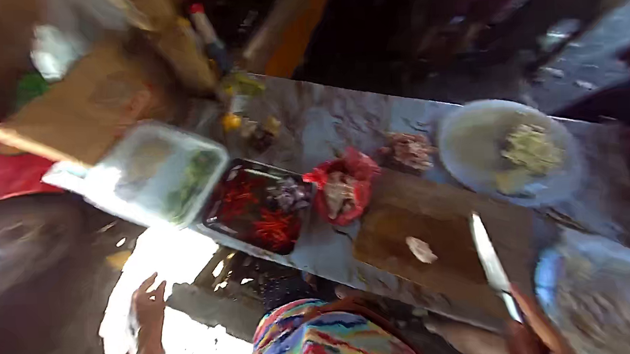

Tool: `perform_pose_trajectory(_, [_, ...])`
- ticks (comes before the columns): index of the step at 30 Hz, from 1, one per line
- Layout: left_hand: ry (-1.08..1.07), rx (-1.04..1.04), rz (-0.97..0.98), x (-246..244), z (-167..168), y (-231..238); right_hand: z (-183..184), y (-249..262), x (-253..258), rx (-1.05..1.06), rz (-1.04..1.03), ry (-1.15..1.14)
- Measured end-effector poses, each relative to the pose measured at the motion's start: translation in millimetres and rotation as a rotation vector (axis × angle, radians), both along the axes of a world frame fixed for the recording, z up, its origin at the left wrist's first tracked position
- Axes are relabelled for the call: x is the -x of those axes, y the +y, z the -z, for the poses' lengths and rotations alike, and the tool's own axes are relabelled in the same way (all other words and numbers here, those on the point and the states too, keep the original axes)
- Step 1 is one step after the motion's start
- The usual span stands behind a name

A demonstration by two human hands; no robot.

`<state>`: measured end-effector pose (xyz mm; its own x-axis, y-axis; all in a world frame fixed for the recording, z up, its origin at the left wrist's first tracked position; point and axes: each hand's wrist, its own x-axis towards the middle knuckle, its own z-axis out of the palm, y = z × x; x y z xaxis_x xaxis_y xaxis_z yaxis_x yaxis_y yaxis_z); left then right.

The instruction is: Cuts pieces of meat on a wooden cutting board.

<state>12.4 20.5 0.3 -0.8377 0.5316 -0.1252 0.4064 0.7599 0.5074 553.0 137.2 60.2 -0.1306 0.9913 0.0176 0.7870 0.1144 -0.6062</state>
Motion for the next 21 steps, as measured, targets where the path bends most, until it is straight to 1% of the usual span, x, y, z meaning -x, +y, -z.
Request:
perform_pose_trajectory(2, [-0.056, -0.191, 0.293, -40, -13, 59, 3, -10, -3, -0.046, 0.078, -0.014])
perform_pose_trajectory(3, [-0.113, -0.274, 0.455, -70, -23, 90, 5, -14, -3, -0.069, 0.110, -0.019])
perform_pose_trajectory(4, [-0.175, -0.332, 0.626, -103, -32, 117, 9, -16, -2, -0.099, 0.144, -0.013])
perform_pose_trajectory(6, [-0.271, -0.394, 0.975, -172, -33, 159, 26, -19, 1, -0.165, 0.217, 0.020])
perform_pose_trajectory(8, [-0.327, -0.368, 1.326, -233, -16, 186, 43, -20, 9, -0.181, 0.281, 0.059])
perform_pose_trajectory(10, [-0.261, -0.371, 1.609, -281, 16, 207, 55, -18, 23, -0.159, 0.334, 0.109])
perform_pose_trajectory(11, [-0.194, -0.398, 1.719, -298, 32, 218, 60, -18, 30, -0.151, 0.352, 0.137])
perform_pose_trajectory(13, [-0.062, -0.511, 1.833, -322, 58, 239, 64, -19, 43, -0.153, 0.396, 0.187])
perform_pose_trajectory(14, [-0.042, -0.554, 1.860, -330, 63, 250, 66, -20, 46, -0.157, 0.416, 0.201])
perform_pose_trajectory(16, [-0.051, -0.515, 1.905, -338, 61, 265, 68, -27, 49, -0.162, 0.460, 0.206])
perform_pose_trajectory(18, [-0.163, -0.366, 1.864, -340, 47, 271, 69, -33, 49, -0.156, 0.505, 0.191])
perform_pose_trajectory(21, [-0.571, 0.136, 1.677, -331, 4, 276, 72, -37, 49, -0.142, 0.554, 0.223])
